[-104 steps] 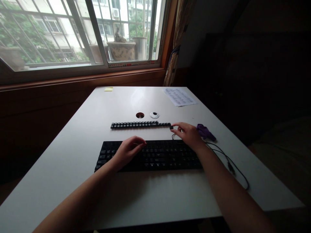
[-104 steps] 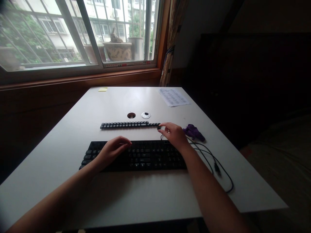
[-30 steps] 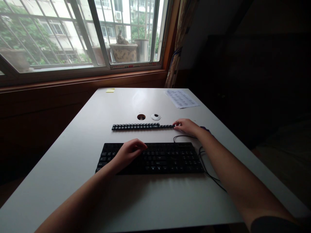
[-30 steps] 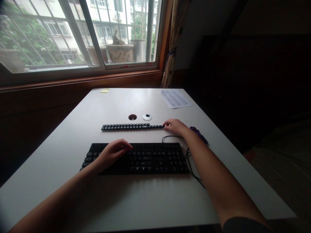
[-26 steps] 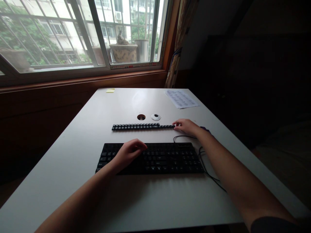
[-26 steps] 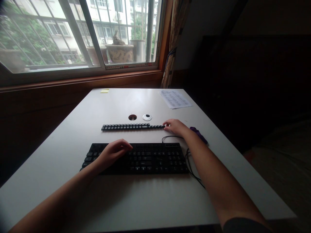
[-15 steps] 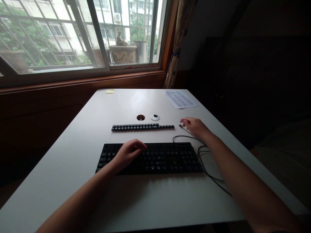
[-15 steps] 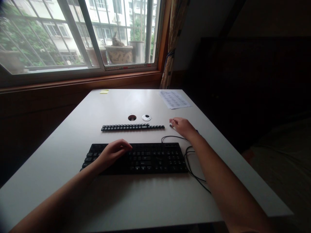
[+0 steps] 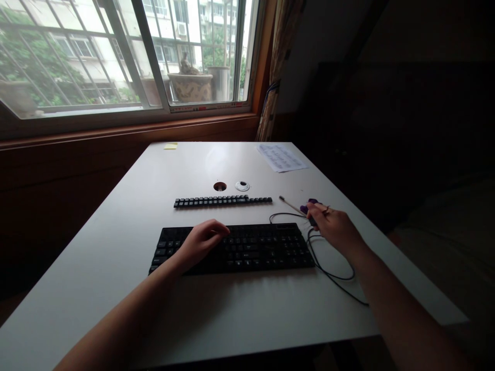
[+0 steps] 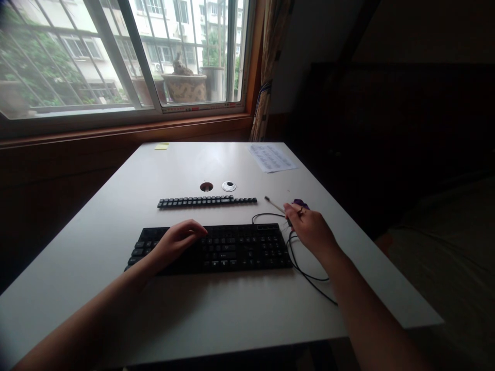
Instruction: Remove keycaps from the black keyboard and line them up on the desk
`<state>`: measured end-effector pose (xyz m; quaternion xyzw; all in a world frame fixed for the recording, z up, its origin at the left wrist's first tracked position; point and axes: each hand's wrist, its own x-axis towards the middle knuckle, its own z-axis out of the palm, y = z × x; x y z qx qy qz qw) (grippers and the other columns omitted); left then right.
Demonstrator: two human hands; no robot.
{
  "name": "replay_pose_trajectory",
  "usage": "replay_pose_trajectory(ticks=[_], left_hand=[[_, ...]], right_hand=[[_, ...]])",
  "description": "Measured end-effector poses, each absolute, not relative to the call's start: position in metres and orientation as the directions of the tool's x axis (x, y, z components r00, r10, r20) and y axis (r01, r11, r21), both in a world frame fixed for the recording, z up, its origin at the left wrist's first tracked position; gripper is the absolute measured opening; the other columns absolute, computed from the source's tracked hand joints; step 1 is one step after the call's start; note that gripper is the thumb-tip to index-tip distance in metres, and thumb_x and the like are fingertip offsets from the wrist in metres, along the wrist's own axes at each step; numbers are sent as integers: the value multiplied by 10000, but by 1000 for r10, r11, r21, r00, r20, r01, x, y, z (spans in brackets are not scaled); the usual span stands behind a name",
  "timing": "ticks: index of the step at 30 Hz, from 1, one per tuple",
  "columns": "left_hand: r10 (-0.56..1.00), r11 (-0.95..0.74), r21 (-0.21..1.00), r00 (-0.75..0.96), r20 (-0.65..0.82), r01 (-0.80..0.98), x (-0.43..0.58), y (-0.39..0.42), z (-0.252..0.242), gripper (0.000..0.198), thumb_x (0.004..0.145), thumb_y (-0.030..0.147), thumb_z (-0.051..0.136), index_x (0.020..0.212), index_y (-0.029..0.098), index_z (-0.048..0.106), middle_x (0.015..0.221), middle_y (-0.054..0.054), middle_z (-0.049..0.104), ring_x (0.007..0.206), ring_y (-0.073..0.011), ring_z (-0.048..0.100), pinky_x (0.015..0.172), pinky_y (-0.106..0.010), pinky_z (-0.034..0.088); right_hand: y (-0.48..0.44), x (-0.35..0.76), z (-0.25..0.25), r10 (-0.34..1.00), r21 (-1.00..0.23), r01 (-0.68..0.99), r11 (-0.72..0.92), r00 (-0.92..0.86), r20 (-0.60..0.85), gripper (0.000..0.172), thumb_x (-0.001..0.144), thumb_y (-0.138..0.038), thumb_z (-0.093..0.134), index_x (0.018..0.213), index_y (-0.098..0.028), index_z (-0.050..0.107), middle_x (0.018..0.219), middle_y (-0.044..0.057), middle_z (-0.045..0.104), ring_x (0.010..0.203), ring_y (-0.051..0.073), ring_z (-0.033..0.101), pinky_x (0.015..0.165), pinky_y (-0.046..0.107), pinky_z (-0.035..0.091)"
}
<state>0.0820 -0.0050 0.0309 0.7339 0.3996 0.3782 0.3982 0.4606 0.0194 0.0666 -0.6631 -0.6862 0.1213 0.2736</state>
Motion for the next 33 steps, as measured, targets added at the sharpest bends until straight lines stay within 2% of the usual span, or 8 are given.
replay_pose_trajectory(ticks=[5,9,12,17,21,33], left_hand=[[887,-369,881,397,237,296,83,-4,32,127,921,213,581,962,171,694,966,-63,711,924,-190,661,827,-298,523],[886,-366,883,402,232,295,83,-4,32,130,925,212,576,964,173,694,969,-62,710,925,-191,659,829,-301,521],[884,-368,883,404,235,293,82,-5,32,132,924,213,577,966,174,695,964,-63,709,920,-193,659,820,-304,522],[886,-368,881,400,235,298,82,-5,33,127,923,211,582,964,175,698,967,-59,708,924,-190,659,823,-301,520],[886,-365,879,403,228,306,83,-5,33,129,926,215,579,965,176,696,964,-57,708,921,-186,659,824,-298,517],[880,-377,875,413,235,303,81,-4,30,130,924,212,576,965,178,694,965,-57,710,922,-188,658,835,-306,514]], right_hand=[[11,455,57,986,-552,830,85,11,169,468,936,-612,409,785,-236,644,567,16,655,508,195,624,496,288,449],[9,451,59,991,-495,860,121,-72,116,417,932,-572,458,715,-237,578,567,-7,644,523,172,628,542,269,449],[10,451,64,995,-498,862,97,-72,69,387,913,-548,509,697,-231,557,551,-22,628,478,152,606,541,262,442],[20,468,60,998,-677,736,16,-50,-30,382,883,-564,562,743,-213,616,588,-6,654,483,145,611,552,261,471],[28,482,50,994,-821,569,-51,-51,-97,400,858,-583,598,819,-188,650,573,2,639,469,139,593,485,243,446],[38,488,43,986,-886,455,-88,-83,-141,400,820,-567,661,809,-167,667,571,22,641,471,132,592,440,225,432]])
